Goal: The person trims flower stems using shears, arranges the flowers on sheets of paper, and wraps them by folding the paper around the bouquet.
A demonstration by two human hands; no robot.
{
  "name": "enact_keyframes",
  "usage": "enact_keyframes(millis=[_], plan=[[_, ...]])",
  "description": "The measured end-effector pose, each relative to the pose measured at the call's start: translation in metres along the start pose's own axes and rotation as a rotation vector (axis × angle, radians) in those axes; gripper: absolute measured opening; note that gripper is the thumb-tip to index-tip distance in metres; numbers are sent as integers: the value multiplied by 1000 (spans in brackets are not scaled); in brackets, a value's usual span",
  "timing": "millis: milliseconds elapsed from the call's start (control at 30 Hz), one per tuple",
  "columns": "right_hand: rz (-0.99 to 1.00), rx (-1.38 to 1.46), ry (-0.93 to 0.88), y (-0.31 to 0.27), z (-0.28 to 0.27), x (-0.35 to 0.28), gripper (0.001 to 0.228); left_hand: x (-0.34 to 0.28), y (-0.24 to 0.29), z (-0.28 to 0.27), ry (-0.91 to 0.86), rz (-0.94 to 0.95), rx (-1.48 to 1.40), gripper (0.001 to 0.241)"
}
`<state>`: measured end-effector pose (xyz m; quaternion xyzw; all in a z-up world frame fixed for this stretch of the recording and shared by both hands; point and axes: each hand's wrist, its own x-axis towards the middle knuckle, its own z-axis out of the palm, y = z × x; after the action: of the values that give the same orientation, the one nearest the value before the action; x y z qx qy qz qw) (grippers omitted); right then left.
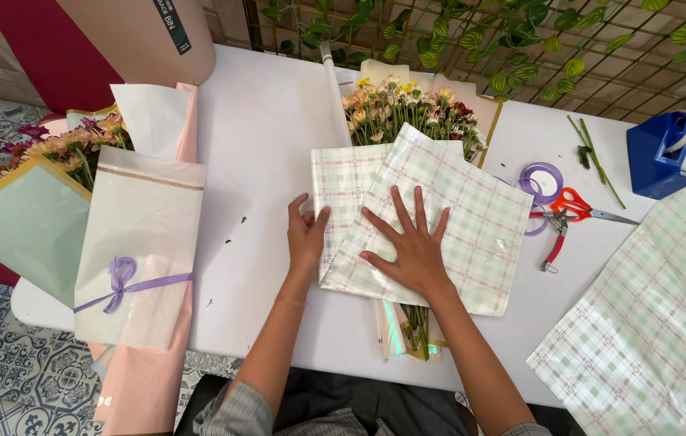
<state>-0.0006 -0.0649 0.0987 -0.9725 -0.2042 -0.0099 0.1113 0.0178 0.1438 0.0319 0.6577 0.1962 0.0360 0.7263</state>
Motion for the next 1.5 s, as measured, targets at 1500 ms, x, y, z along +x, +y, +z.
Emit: enact_keyframes(millis=[1500], plan=[[357,454,221,38,9,-30,63,-66,-3,73,-208,629,1074,72]])
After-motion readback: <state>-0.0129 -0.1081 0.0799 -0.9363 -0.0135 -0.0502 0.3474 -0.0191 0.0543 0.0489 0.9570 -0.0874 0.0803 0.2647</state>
